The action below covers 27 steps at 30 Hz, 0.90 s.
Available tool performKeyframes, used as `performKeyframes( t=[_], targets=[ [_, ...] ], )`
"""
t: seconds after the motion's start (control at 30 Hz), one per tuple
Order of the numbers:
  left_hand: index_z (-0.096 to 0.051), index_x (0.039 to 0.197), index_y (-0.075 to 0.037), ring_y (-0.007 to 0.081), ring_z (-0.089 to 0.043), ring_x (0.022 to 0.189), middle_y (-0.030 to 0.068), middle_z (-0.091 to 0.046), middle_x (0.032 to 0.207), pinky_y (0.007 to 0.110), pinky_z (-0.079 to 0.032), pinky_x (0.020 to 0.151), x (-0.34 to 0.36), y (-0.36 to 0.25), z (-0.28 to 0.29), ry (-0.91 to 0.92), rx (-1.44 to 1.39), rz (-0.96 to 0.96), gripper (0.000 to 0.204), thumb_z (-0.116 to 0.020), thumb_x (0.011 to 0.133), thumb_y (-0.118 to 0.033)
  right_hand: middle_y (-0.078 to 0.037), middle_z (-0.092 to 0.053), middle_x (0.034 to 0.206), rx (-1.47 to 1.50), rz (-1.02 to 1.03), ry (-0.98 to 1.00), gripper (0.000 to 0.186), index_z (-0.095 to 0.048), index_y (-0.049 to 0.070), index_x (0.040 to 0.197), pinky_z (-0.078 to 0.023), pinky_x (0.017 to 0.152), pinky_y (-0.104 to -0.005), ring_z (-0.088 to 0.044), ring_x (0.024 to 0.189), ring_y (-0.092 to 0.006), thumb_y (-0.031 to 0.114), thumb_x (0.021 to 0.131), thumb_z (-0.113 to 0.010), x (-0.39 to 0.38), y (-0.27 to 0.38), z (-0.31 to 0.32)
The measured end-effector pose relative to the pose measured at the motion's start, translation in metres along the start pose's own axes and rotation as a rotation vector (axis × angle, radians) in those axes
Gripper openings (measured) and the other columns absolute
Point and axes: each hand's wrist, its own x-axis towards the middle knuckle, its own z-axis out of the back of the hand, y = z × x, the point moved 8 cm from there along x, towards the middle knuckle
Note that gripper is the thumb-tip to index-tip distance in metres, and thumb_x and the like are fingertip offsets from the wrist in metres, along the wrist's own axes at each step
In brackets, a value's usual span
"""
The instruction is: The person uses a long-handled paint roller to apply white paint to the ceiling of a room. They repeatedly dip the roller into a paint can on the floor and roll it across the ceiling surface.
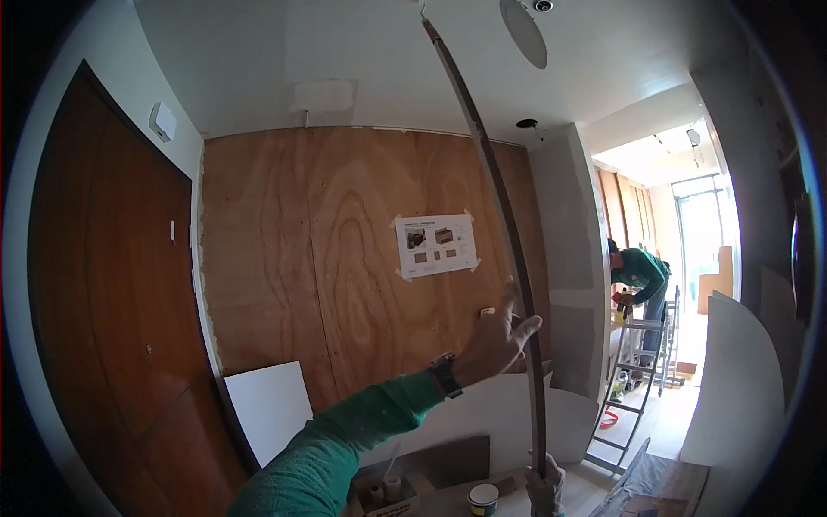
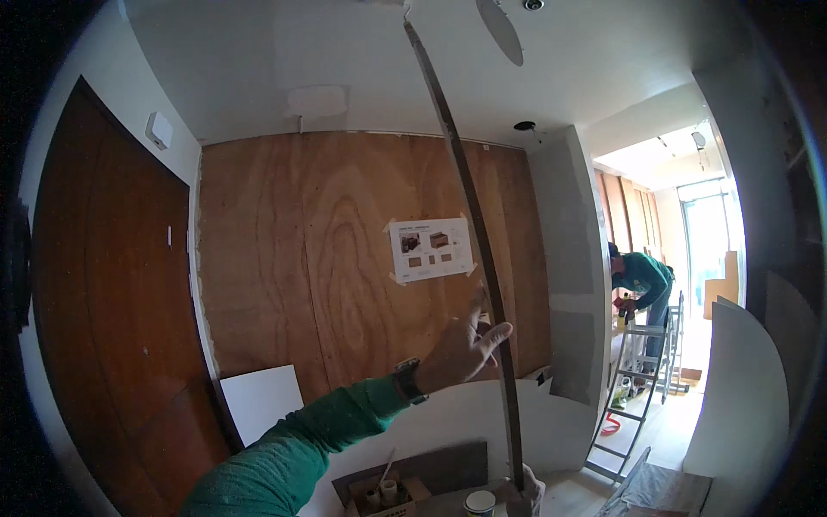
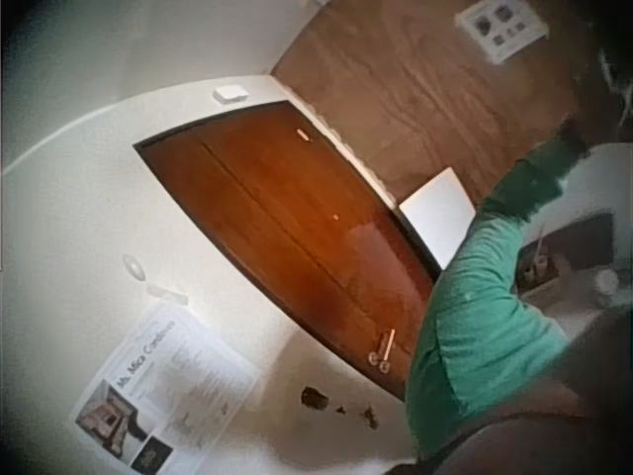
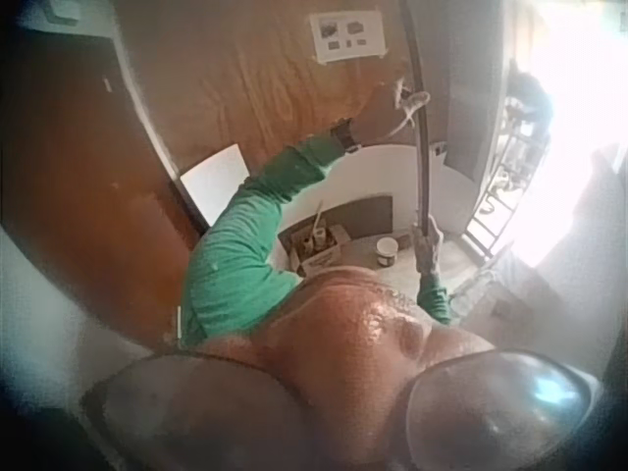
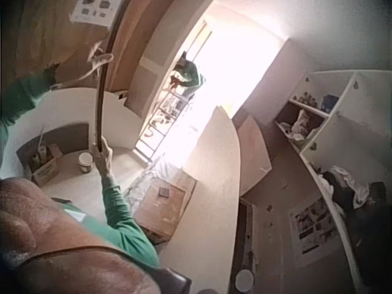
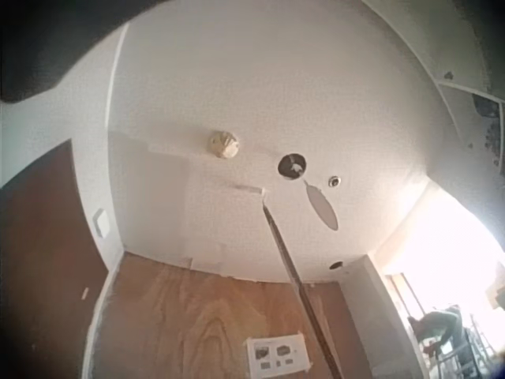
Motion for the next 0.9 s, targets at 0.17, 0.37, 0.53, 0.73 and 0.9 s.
performKeyframes(
  t=[0.17, 0.37, 0.53, 0.73, 0.9],
  targets=[
    [-0.018, 0.161, -0.002, 0.0144, -0.068, 0.055, 0.0129, -0.071, 0.086, 0.029, -0.057, 0.050, 0.020, 0.045, 0.033, -0.056, -0.051, 0.083, 0.076, -0.061, 0.103, -0.029, 0.000, -0.054, 0.071, -0.107, 0.024, 0.023, 0.028, -0.067, 0.005, 0.119, -0.042, 0.055, -0.0283, -0.048, 0.062, -0.0083, 0.008, 0.091, -0.063, 0.021, 0.026, -0.029],
    [-0.029, 0.158, -0.009, 0.0136, -0.068, 0.056, 0.0104, -0.069, 0.088, 0.027, -0.058, 0.049, 0.044, 0.077, 0.077, -0.101, -0.136, 0.171, 0.067, -0.061, 0.102, -0.026, -0.012, -0.057, 0.067, -0.177, -0.062, 0.087, 0.039, -0.065, 0.003, 0.124, -0.050, 0.060, -0.0332, -0.058, 0.059, -0.0165, 0.010, 0.086, -0.066, 0.059, 0.008, -0.068],
    [-0.051, 0.134, 0.005, 0.0157, -0.066, 0.053, 0.0158, -0.070, 0.100, 0.028, -0.056, 0.044, 0.075, 0.113, 0.119, -0.185, -0.096, 0.093, 0.045, -0.062, 0.100, -0.022, -0.016, -0.059, 0.070, -0.225, 0.027, 0.125, 0.040, -0.063, 0.004, 0.126, -0.051, 0.063, -0.0368, -0.062, 0.062, -0.0239, 0.013, 0.087, -0.064, 0.096, 0.025, -0.107],
    [-0.056, 0.122, 0.003, 0.0157, -0.066, 0.052, 0.0129, -0.071, 0.094, 0.029, -0.055, 0.042, 0.102, 0.163, 0.153, -0.241, -0.138, 0.171, 0.033, -0.061, 0.101, -0.022, -0.017, -0.062, 0.075, -0.242, 0.023, 0.166, 0.041, -0.063, 0.003, 0.126, -0.053, 0.069, -0.0390, -0.065, 0.068, -0.0273, 0.015, 0.086, -0.064, 0.130, 0.036, -0.140],
    [-0.057, 0.115, 0.005, 0.0164, -0.064, 0.049, 0.0109, -0.069, 0.091, 0.030, -0.055, 0.039, 0.098, 0.191, 0.153, -0.275, -0.171, 0.212, 0.029, -0.062, 0.099, -0.019, -0.014, -0.062, 0.075, -0.212, -0.024, 0.199, 0.041, -0.064, 0.002, 0.124, -0.052, 0.067, -0.0377, -0.064, 0.068, -0.0247, 0.015, 0.086, -0.064, 0.157, 0.028, -0.164]
  ],
)
